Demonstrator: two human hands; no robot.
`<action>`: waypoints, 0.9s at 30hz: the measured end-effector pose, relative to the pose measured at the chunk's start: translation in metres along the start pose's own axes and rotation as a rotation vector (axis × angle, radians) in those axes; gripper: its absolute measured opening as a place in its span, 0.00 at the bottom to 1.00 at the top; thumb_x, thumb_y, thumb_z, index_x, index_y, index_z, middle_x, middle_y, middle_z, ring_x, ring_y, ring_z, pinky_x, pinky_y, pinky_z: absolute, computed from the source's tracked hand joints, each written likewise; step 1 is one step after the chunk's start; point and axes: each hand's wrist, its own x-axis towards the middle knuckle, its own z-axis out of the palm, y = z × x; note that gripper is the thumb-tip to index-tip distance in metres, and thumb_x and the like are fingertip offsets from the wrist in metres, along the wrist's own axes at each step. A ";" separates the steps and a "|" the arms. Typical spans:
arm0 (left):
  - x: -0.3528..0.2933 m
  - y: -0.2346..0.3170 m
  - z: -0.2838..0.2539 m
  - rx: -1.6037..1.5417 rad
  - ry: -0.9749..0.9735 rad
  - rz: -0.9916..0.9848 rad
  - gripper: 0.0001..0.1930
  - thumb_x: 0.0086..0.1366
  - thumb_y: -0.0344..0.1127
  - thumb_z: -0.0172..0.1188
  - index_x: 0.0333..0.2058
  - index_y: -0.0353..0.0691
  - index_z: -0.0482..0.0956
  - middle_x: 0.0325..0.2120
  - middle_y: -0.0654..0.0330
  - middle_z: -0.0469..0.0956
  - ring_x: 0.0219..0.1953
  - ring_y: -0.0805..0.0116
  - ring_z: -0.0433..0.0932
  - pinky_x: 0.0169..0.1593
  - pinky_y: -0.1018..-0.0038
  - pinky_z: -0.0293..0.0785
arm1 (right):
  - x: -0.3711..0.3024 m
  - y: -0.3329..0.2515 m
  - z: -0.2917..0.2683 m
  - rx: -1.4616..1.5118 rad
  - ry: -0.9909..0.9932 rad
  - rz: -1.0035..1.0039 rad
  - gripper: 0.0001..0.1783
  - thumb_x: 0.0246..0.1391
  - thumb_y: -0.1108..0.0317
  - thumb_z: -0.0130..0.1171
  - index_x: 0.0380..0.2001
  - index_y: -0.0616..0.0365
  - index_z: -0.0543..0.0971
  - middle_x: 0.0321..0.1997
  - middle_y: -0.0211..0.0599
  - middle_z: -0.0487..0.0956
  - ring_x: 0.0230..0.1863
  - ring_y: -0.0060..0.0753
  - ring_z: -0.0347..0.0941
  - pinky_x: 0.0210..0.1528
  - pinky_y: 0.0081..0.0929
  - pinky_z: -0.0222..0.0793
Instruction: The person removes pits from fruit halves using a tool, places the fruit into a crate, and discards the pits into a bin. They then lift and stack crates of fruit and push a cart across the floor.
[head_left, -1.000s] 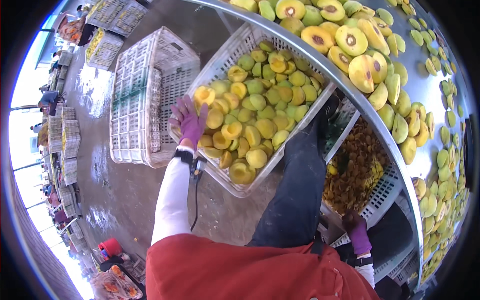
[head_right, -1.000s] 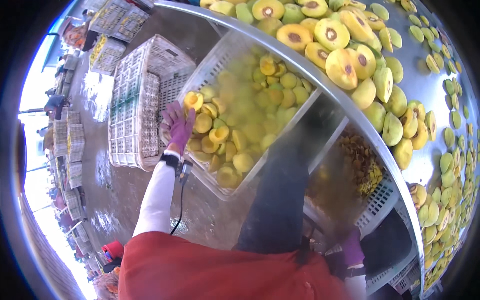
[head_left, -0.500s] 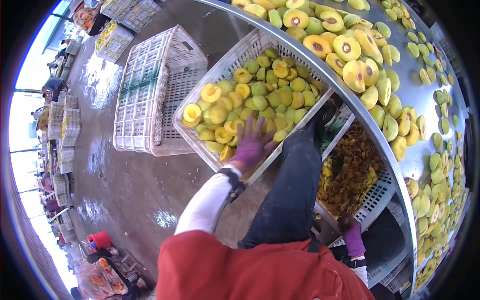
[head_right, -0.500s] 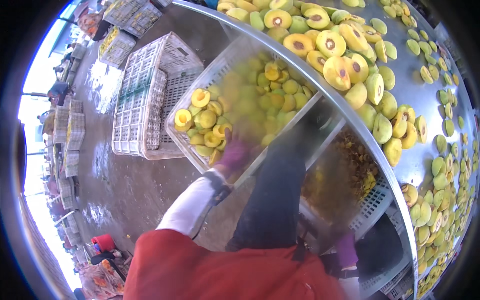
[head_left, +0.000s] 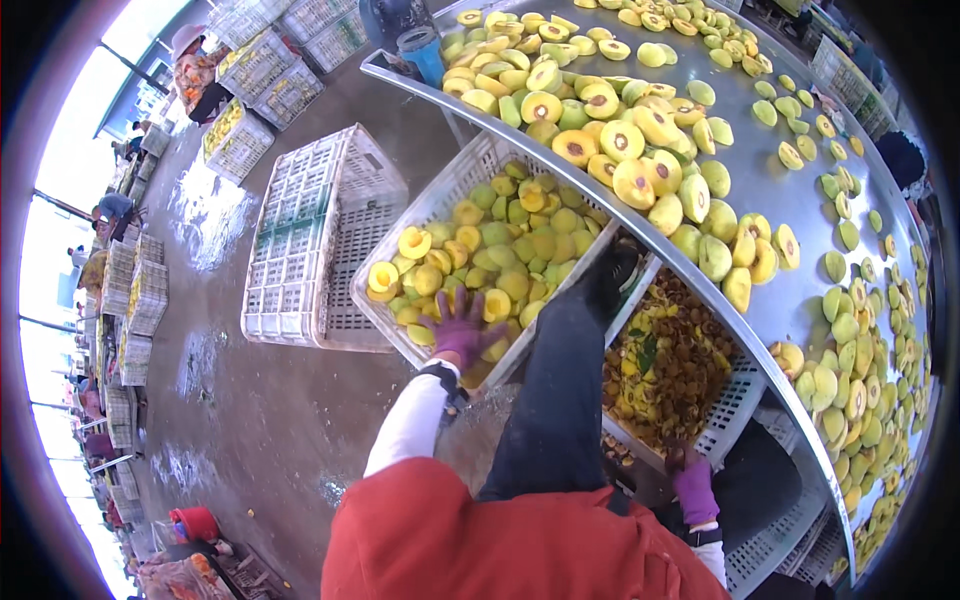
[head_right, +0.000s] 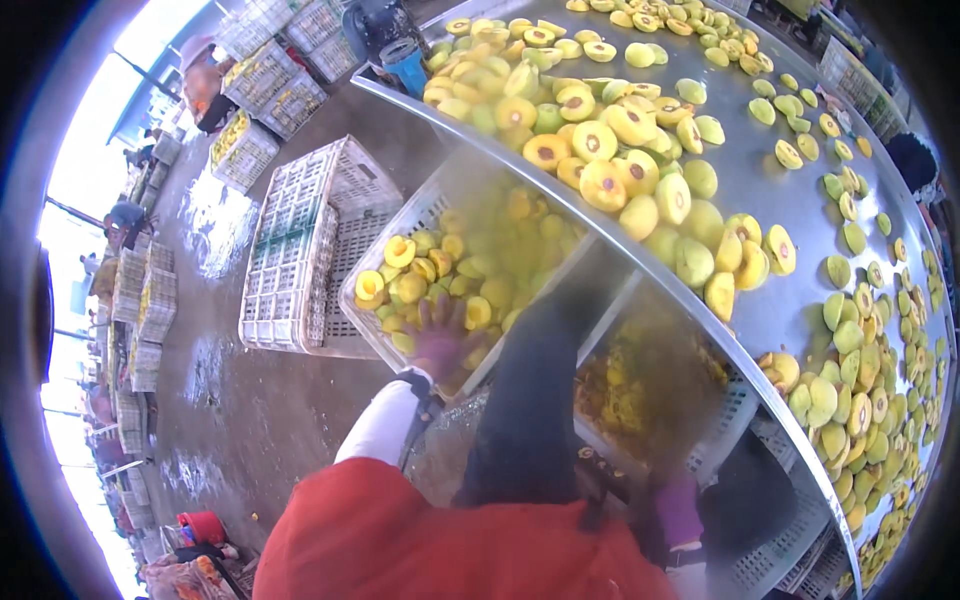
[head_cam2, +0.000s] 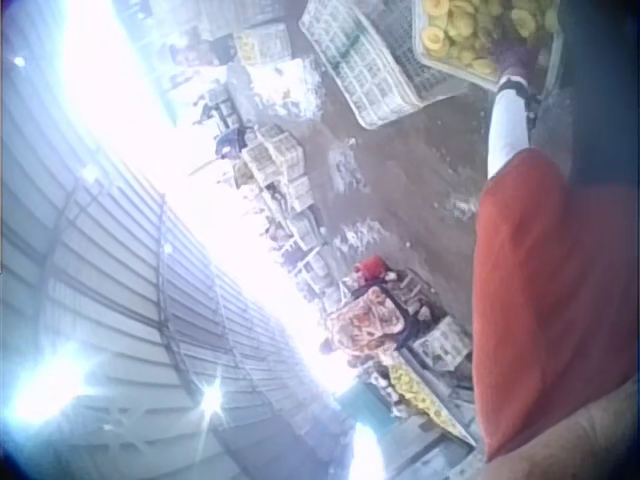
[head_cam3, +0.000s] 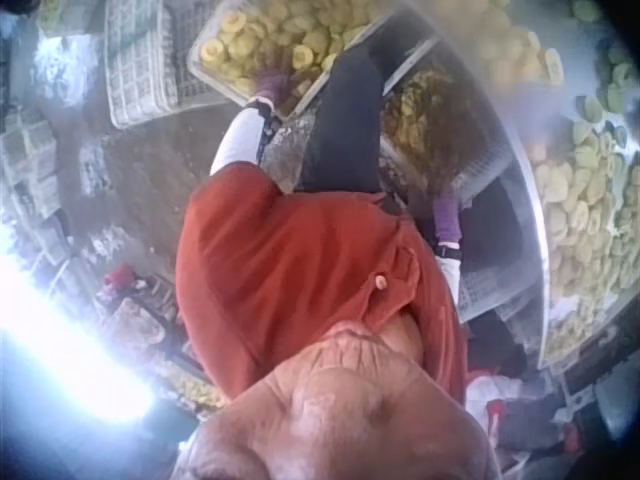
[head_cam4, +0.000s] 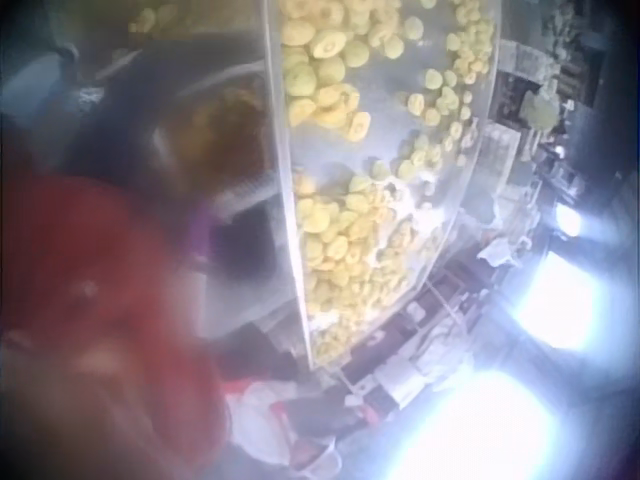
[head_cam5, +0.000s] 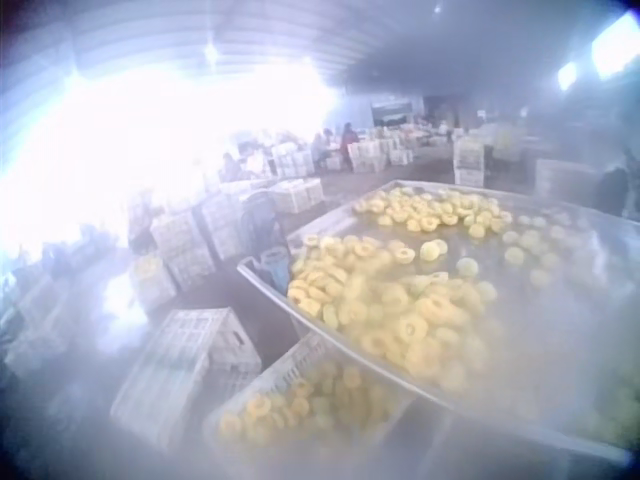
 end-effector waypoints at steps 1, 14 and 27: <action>-0.002 -0.001 -0.009 -0.002 0.015 0.006 0.36 0.61 0.64 0.44 0.63 0.53 0.55 0.68 0.55 0.38 0.69 0.46 0.31 0.63 0.36 0.29 | -0.011 0.036 0.026 -0.051 0.075 0.023 0.20 0.45 0.67 0.60 0.45 0.51 0.74 0.26 0.48 0.78 0.30 0.53 0.76 0.31 0.40 0.71; -0.102 0.000 0.040 -0.369 0.975 -0.142 0.21 0.65 0.43 0.49 0.51 0.36 0.71 0.56 0.43 0.64 0.57 0.44 0.63 0.59 0.59 0.60 | -0.257 0.020 0.010 0.346 0.558 0.499 0.17 0.53 0.60 0.57 0.40 0.62 0.70 0.19 0.34 0.72 0.17 0.26 0.68 0.20 0.21 0.61; -0.067 0.059 -0.067 -1.289 0.858 0.267 0.18 0.68 0.35 0.49 0.50 0.28 0.70 0.49 0.53 0.72 0.51 0.63 0.69 0.54 0.70 0.66 | -0.042 0.010 -0.076 0.656 0.423 -0.190 0.10 0.54 0.59 0.58 0.32 0.52 0.73 0.21 0.42 0.74 0.23 0.44 0.73 0.23 0.39 0.64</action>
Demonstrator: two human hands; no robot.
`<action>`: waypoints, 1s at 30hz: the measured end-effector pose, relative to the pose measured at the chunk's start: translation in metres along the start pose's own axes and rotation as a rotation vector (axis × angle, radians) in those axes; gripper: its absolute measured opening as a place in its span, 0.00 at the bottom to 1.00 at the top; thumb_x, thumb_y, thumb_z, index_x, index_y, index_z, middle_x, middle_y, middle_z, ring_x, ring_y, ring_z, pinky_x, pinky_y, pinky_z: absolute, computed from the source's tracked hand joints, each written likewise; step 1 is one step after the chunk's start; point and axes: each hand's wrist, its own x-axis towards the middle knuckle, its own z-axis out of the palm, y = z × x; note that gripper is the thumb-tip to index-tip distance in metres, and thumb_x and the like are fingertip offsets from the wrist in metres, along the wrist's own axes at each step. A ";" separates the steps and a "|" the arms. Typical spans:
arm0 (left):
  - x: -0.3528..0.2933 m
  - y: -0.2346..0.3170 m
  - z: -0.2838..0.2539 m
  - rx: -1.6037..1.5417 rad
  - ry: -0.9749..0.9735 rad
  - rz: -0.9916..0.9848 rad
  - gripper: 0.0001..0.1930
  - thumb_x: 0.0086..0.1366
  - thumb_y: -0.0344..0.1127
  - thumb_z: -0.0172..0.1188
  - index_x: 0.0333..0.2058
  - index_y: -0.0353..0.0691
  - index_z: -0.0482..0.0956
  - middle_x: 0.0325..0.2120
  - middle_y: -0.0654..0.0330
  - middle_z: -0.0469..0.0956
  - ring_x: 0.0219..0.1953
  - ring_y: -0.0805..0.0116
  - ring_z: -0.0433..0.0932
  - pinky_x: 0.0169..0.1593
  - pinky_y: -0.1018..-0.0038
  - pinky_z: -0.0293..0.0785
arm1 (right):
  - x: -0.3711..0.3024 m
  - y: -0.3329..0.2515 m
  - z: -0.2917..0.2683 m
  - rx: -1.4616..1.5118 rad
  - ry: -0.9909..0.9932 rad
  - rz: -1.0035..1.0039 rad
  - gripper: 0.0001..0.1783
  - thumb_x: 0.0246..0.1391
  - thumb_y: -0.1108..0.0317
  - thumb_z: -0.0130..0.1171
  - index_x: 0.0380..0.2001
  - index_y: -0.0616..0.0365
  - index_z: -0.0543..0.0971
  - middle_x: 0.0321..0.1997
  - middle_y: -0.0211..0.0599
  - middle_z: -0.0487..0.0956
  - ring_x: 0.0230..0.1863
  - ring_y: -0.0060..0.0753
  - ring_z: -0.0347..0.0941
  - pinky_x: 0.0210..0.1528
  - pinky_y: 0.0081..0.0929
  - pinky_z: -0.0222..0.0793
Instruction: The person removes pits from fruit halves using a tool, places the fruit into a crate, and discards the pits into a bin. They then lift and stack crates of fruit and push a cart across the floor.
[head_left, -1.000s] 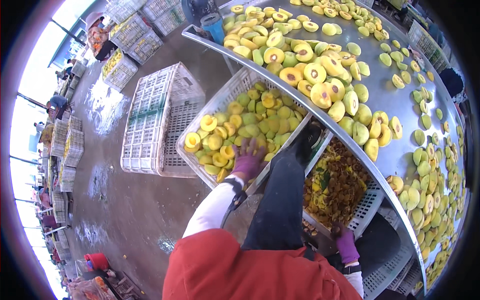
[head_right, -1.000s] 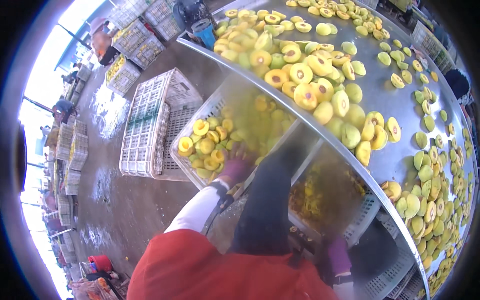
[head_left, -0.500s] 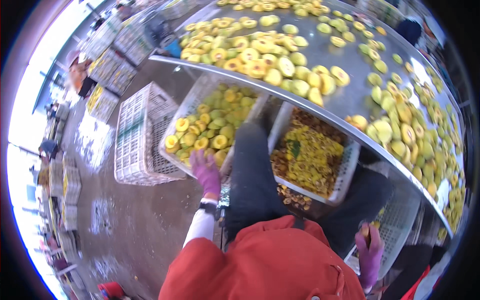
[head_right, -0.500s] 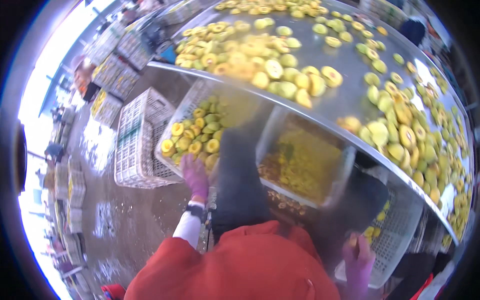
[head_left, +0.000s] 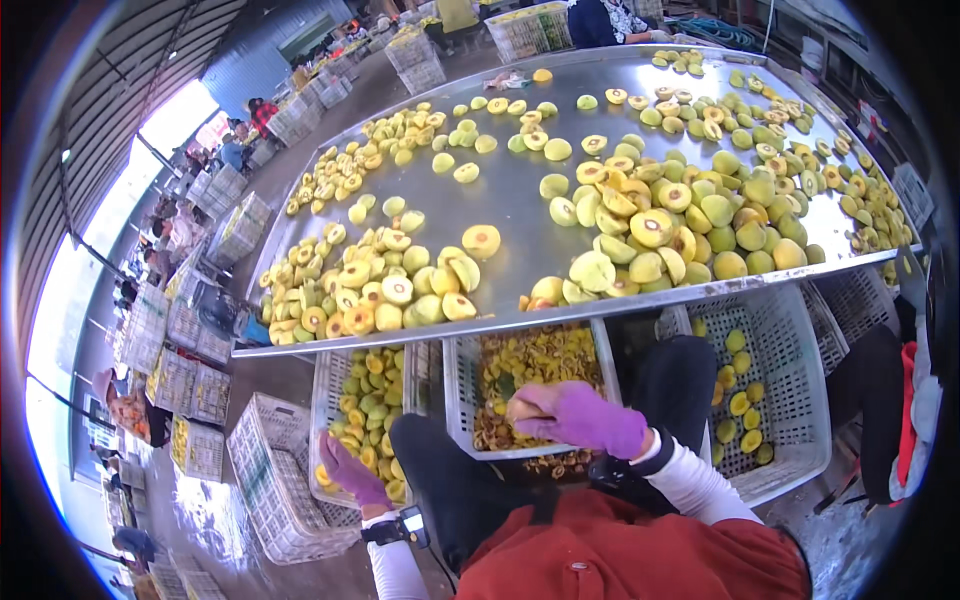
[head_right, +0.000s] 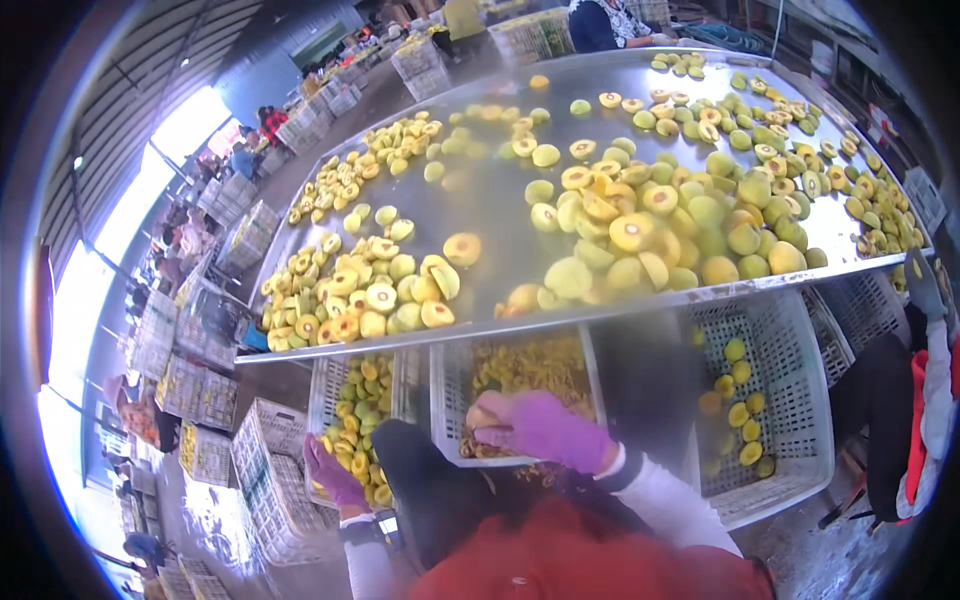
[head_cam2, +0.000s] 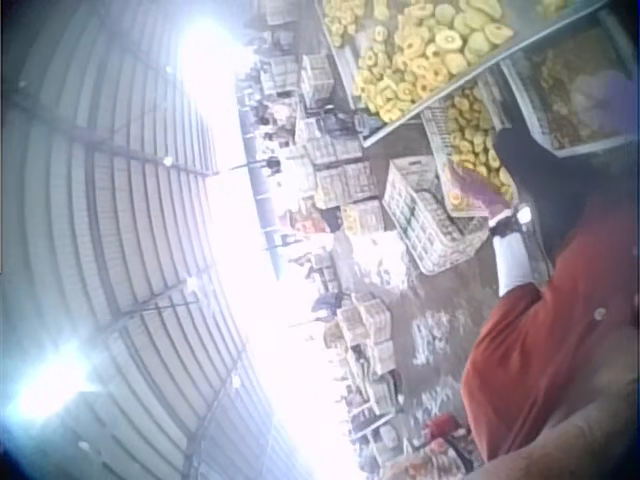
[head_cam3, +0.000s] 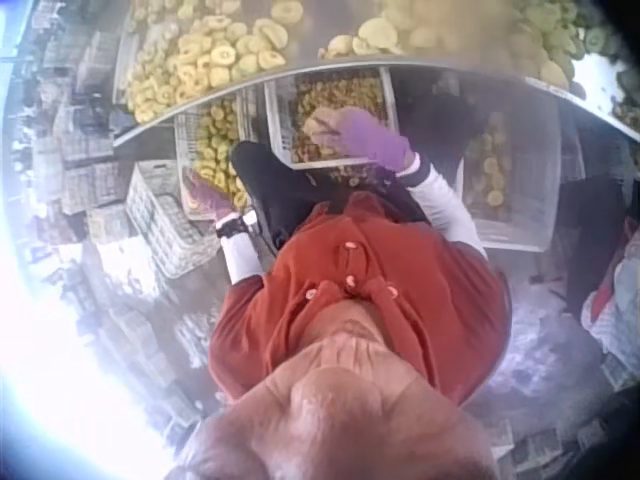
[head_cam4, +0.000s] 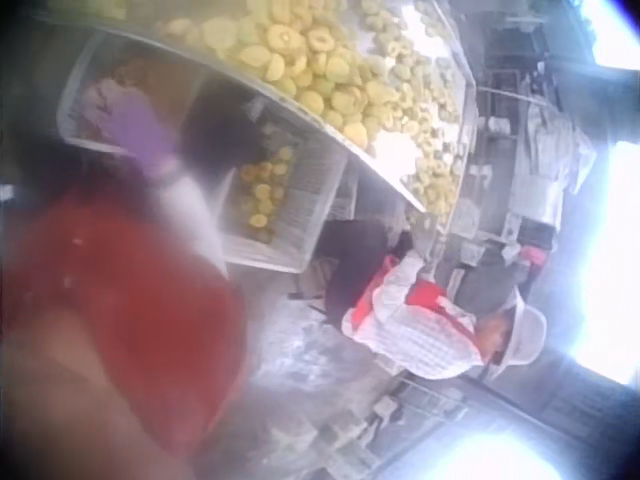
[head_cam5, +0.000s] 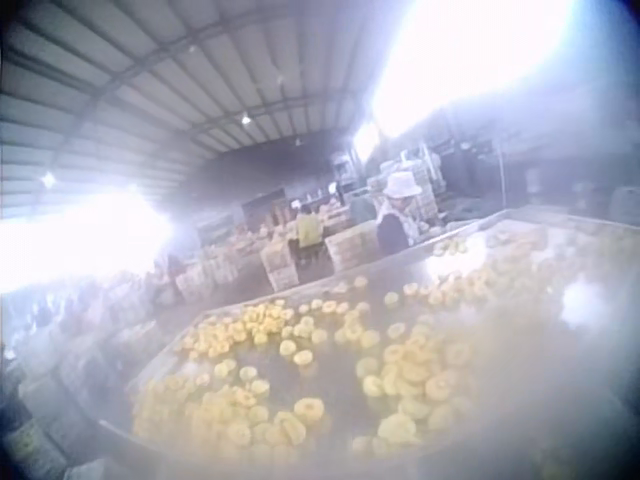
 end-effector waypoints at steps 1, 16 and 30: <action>0.004 0.023 0.022 0.036 -0.068 0.117 0.17 0.67 0.34 0.50 0.49 0.28 0.71 0.48 0.53 0.72 0.51 0.63 0.69 0.54 0.70 0.65 | 0.006 0.012 0.001 0.005 0.007 -0.009 0.10 0.54 0.59 0.58 0.32 0.52 0.73 0.21 0.42 0.74 0.23 0.44 0.73 0.23 0.39 0.64; -0.022 0.141 0.321 0.085 -1.056 0.779 0.11 0.57 0.43 0.61 0.25 0.41 0.77 0.23 0.58 0.76 0.24 0.57 0.73 0.29 0.64 0.69 | -0.013 0.074 -0.042 -0.084 0.063 0.325 0.17 0.50 0.54 0.60 0.39 0.51 0.76 0.25 0.41 0.75 0.26 0.44 0.73 0.28 0.34 0.67; -0.079 0.117 0.296 0.442 -0.917 0.897 0.18 0.58 0.49 0.57 0.14 0.46 0.71 0.13 0.60 0.71 0.18 0.60 0.73 0.23 0.65 0.65 | 0.092 0.080 -0.145 -0.900 0.413 0.293 0.17 0.57 0.64 0.52 0.49 0.54 0.71 0.35 0.41 0.78 0.35 0.41 0.76 0.37 0.34 0.71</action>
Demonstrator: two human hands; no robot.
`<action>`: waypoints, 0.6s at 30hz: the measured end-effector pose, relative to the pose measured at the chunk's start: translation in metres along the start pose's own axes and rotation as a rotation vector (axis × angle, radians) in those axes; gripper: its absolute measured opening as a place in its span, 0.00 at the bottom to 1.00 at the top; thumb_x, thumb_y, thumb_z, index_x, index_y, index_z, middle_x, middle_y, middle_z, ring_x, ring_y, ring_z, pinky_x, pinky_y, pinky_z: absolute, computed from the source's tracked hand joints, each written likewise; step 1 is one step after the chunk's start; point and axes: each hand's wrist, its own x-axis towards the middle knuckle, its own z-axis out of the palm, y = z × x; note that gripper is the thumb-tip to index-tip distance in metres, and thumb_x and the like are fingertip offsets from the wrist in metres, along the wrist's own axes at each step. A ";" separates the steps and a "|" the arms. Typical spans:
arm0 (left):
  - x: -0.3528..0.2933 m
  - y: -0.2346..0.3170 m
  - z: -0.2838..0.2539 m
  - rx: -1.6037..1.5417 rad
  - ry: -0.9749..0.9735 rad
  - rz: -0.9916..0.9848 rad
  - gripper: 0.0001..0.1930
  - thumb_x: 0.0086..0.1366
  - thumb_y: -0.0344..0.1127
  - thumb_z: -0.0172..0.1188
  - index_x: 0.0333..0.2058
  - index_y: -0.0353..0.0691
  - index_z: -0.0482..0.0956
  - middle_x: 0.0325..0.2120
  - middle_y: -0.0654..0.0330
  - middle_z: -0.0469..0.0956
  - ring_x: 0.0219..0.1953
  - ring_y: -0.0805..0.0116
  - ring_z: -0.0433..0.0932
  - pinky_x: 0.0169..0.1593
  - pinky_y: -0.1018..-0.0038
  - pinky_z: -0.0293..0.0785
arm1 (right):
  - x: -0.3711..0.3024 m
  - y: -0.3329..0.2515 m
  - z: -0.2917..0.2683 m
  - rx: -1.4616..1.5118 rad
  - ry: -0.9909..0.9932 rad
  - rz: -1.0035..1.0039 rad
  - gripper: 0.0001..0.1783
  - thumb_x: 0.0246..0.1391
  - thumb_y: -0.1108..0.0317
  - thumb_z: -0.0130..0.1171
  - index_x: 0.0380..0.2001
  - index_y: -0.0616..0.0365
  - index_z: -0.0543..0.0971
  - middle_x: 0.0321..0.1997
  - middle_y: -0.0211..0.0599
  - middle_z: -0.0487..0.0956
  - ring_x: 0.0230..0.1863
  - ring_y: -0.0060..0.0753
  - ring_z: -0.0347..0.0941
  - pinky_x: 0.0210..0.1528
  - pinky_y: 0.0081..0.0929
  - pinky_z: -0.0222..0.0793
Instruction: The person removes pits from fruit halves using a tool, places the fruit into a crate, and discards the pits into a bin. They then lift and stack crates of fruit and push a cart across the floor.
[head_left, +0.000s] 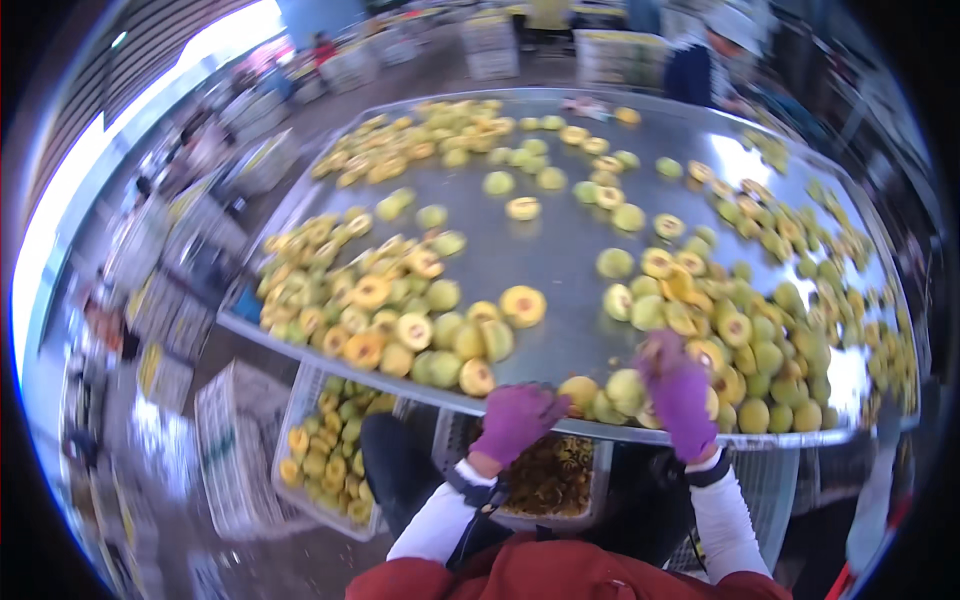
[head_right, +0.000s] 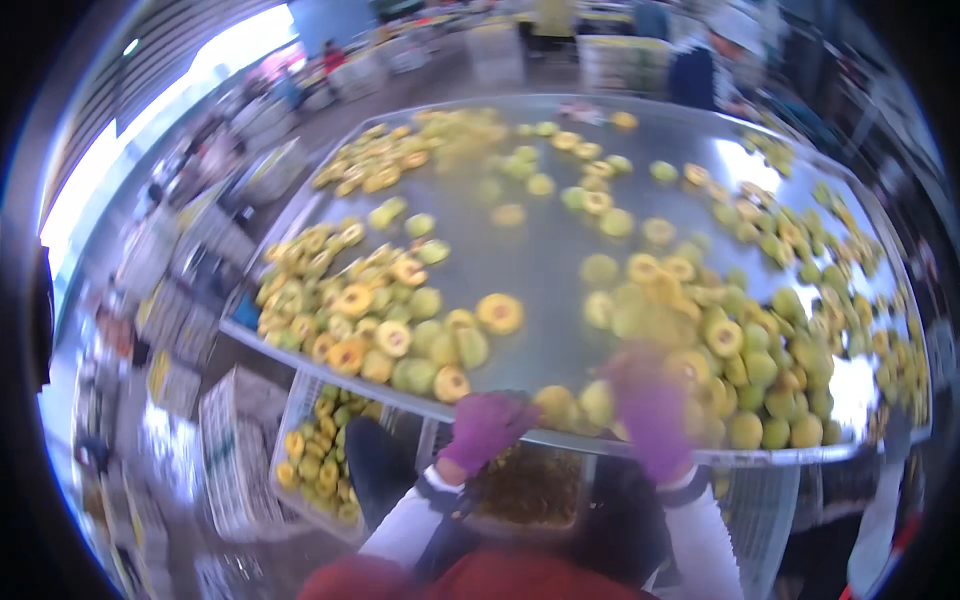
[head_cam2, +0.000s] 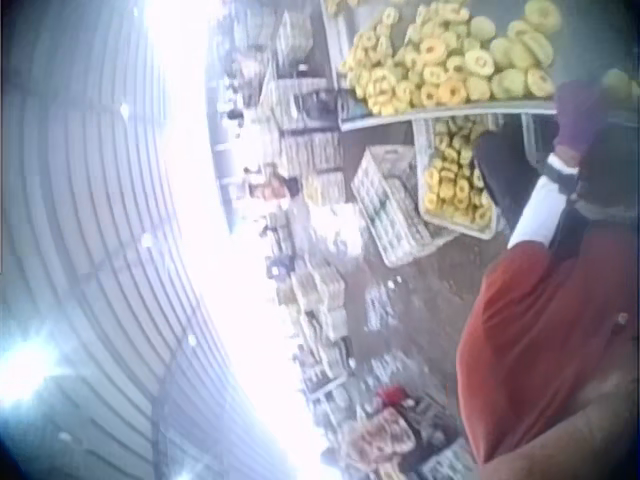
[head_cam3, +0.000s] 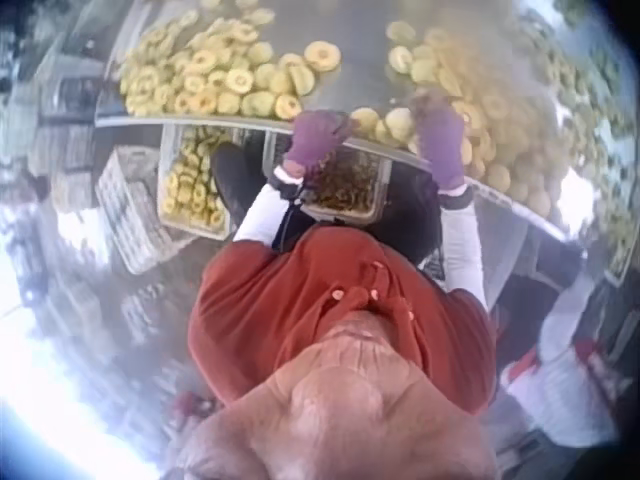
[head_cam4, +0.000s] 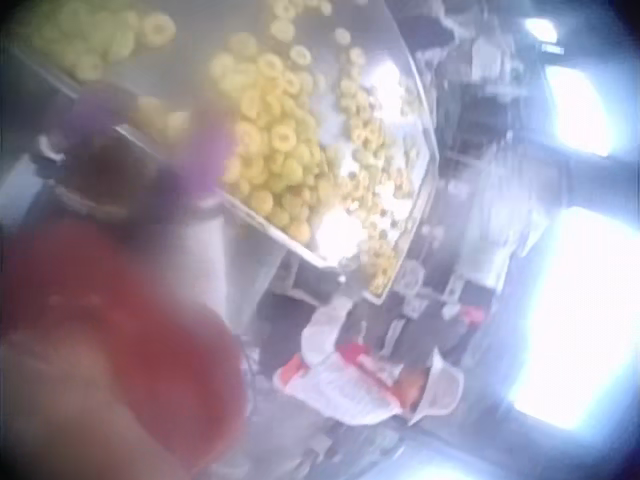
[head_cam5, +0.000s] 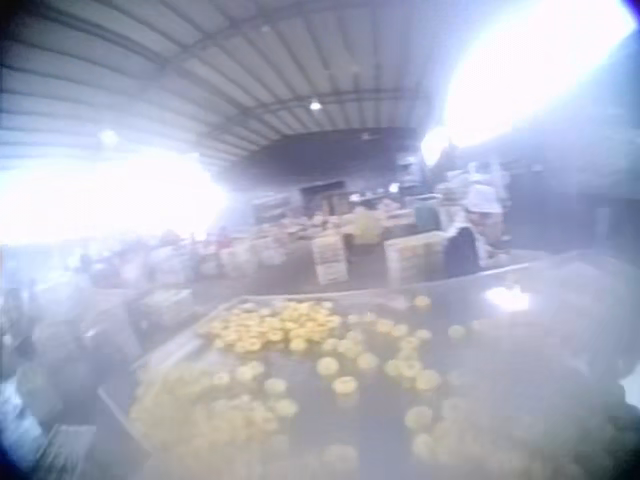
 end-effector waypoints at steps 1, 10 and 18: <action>0.001 0.005 0.002 -0.001 0.017 -0.016 0.18 0.58 0.49 0.57 0.15 0.46 0.72 0.13 0.61 0.71 0.19 0.61 0.74 0.23 0.65 0.66 | 0.012 0.028 0.007 -0.033 0.090 -0.047 0.16 0.56 0.65 0.52 0.48 0.54 0.72 0.37 0.43 0.77 0.36 0.42 0.75 0.38 0.35 0.70; -0.025 -0.005 -0.013 -0.062 0.014 0.010 0.09 0.56 0.44 0.58 0.21 0.48 0.75 0.20 0.63 0.73 0.25 0.62 0.75 0.28 0.65 0.68 | 0.080 0.026 0.021 0.215 -0.139 -0.039 0.15 0.44 0.58 0.61 0.32 0.57 0.76 0.26 0.50 0.77 0.31 0.51 0.74 0.32 0.40 0.68; -0.064 -0.146 -0.088 0.029 0.637 -0.780 0.11 0.60 0.44 0.55 0.32 0.42 0.74 0.27 0.59 0.73 0.32 0.60 0.74 0.34 0.64 0.70 | 0.053 -0.021 0.026 0.661 0.210 0.164 0.14 0.51 0.66 0.60 0.41 0.59 0.77 0.24 0.37 0.77 0.23 0.28 0.70 0.27 0.27 0.65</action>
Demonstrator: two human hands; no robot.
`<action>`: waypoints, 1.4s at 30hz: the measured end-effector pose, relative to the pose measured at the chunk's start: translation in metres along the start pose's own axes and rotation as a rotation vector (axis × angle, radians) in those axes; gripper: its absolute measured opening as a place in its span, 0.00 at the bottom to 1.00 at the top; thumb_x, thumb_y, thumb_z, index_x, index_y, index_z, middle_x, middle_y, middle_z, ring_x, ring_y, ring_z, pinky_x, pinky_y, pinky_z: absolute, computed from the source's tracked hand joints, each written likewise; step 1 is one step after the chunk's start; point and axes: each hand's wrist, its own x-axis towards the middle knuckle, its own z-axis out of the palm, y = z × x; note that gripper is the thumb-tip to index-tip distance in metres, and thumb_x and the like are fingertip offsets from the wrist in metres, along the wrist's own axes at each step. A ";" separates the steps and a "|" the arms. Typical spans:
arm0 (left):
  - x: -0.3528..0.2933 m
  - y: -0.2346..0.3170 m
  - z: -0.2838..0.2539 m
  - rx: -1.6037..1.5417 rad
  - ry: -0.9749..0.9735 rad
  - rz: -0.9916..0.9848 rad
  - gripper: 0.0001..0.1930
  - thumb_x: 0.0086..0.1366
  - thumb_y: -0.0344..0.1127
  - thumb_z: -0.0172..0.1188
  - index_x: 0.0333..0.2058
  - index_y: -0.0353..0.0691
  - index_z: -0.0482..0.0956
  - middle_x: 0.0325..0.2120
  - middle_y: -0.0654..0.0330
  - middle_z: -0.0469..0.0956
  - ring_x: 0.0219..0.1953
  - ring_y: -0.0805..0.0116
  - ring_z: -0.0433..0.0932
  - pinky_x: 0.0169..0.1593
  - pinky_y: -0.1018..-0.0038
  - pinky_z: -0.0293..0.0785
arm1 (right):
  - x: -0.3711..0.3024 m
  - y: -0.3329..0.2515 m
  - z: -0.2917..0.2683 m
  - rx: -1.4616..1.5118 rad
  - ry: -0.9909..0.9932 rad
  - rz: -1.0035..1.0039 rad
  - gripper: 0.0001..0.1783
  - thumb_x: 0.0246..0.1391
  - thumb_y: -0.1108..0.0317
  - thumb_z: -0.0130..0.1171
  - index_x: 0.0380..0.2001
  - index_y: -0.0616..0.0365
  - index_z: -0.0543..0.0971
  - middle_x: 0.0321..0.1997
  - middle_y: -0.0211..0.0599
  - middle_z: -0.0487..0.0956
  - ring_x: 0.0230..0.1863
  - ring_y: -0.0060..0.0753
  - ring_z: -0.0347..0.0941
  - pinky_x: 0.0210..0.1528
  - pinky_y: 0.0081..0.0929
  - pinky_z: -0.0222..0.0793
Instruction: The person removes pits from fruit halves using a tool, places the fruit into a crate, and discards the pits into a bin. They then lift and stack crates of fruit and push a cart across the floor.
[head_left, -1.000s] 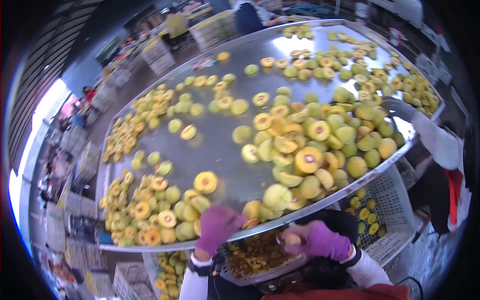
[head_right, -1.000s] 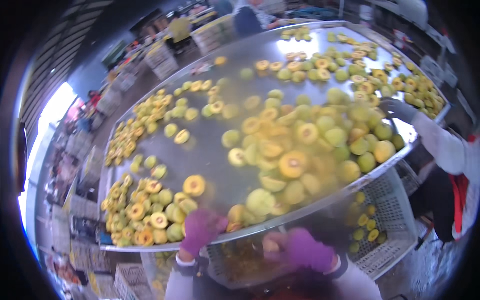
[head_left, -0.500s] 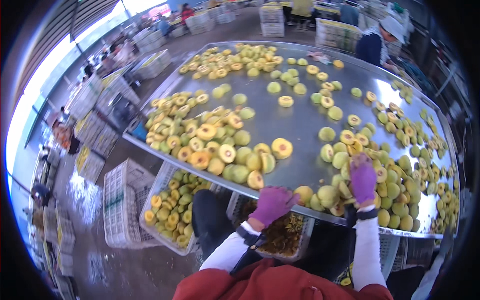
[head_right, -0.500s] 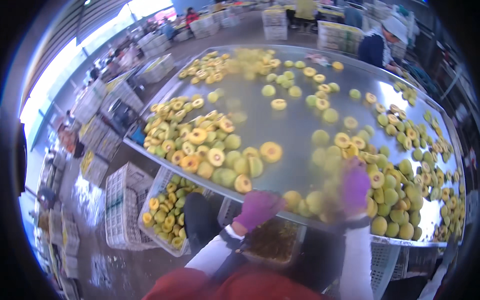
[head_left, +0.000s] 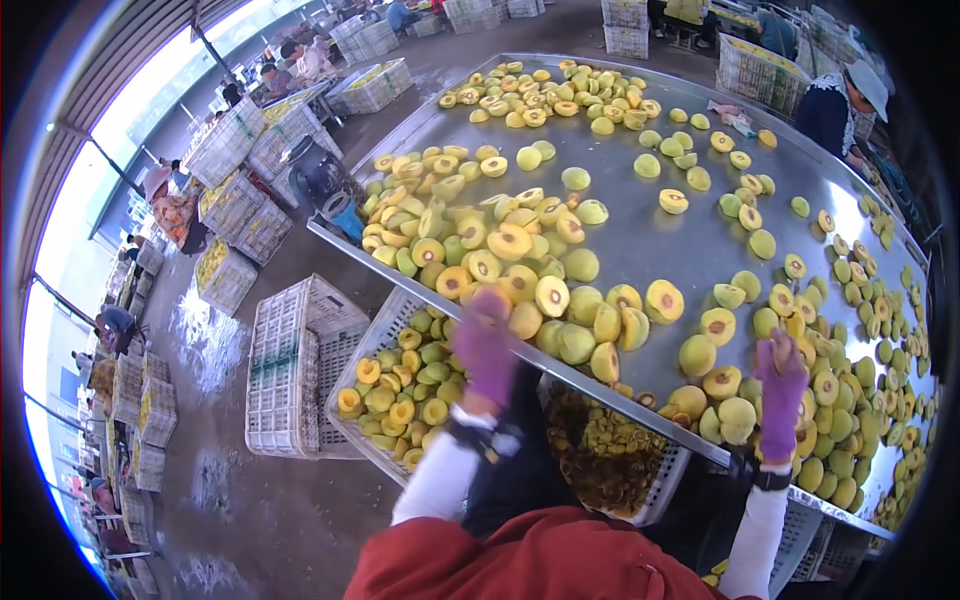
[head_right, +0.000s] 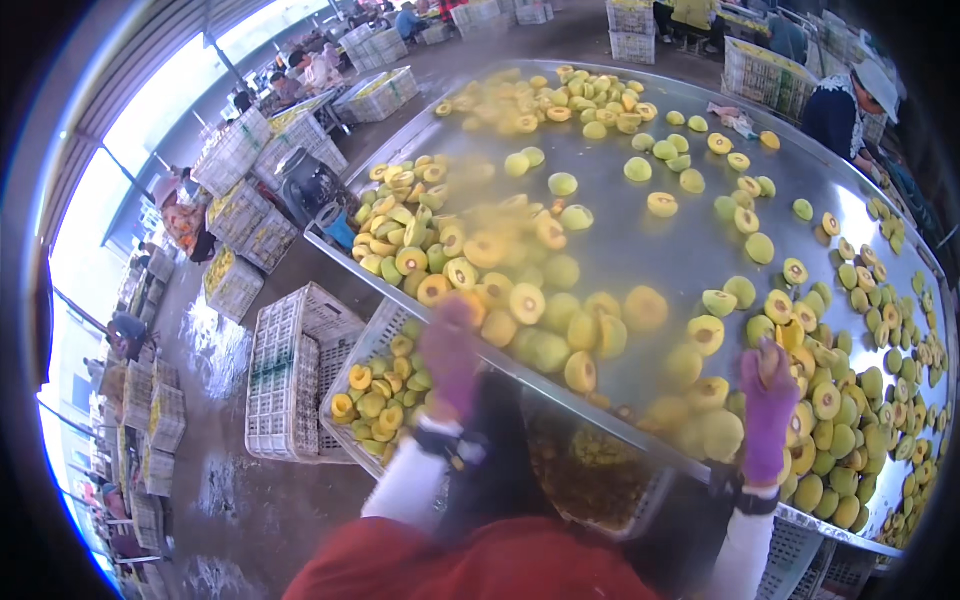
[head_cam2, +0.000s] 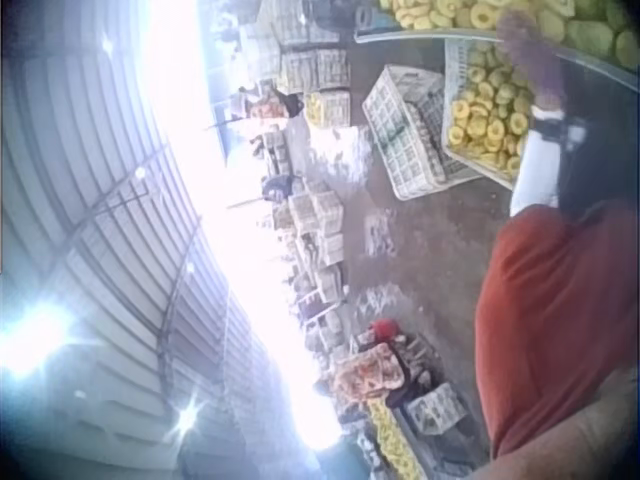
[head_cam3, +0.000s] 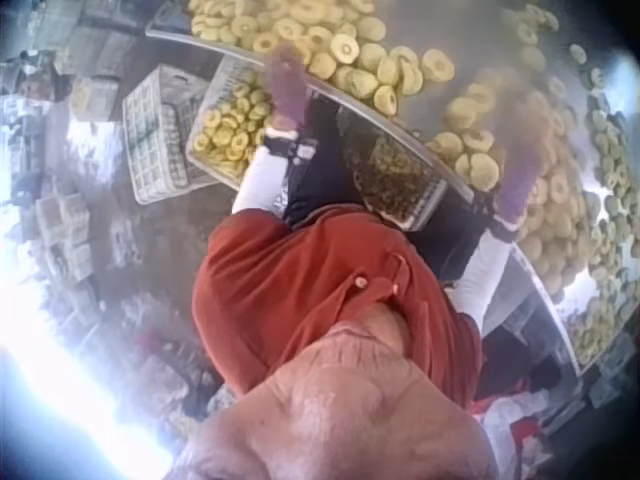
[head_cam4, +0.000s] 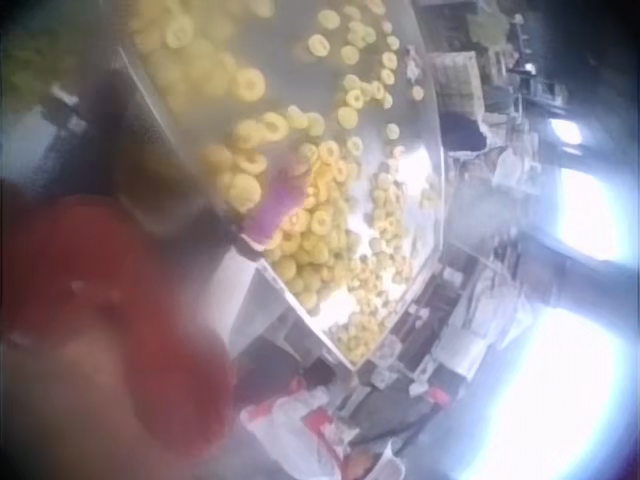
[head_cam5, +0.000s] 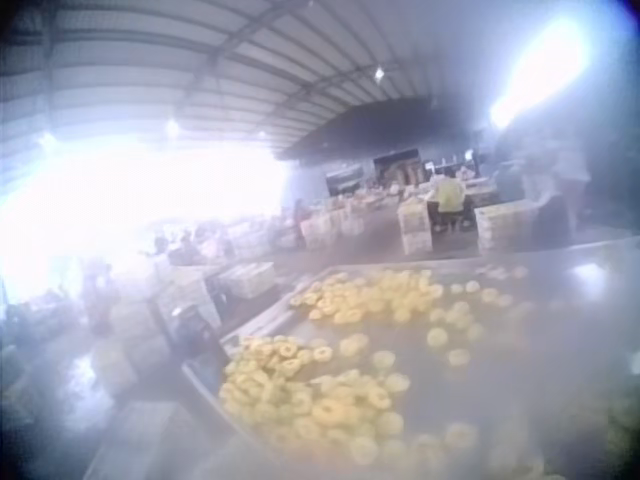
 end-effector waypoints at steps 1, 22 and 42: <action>0.032 -0.035 -0.006 0.041 0.130 -0.131 0.17 0.61 0.47 0.55 0.38 0.40 0.76 0.30 0.56 0.74 0.37 0.56 0.74 0.39 0.63 0.70 | -0.009 -0.025 -0.014 0.004 -0.009 0.114 0.14 0.52 0.66 0.59 0.41 0.60 0.77 0.25 0.34 0.77 0.23 0.25 0.69 0.27 0.24 0.65; 0.221 -0.067 0.103 0.488 -0.703 -0.120 0.39 0.59 0.70 0.40 0.58 0.44 0.63 0.57 0.46 0.64 0.58 0.46 0.63 0.60 0.54 0.57 | -0.021 -0.060 0.126 -0.345 -0.586 -0.678 0.14 0.41 0.65 0.60 0.36 0.50 0.76 0.37 0.32 0.78 0.48 0.39 0.71 0.48 0.41 0.65; 0.222 0.027 0.247 -0.453 -1.379 0.497 0.26 0.64 0.48 0.51 0.56 0.40 0.65 0.53 0.55 0.69 0.48 0.55 0.72 0.48 0.66 0.69 | -0.098 -0.007 0.028 -0.730 0.159 -0.091 0.15 0.61 0.61 0.48 0.41 0.60 0.78 0.42 0.46 0.78 0.43 0.48 0.75 0.46 0.37 0.72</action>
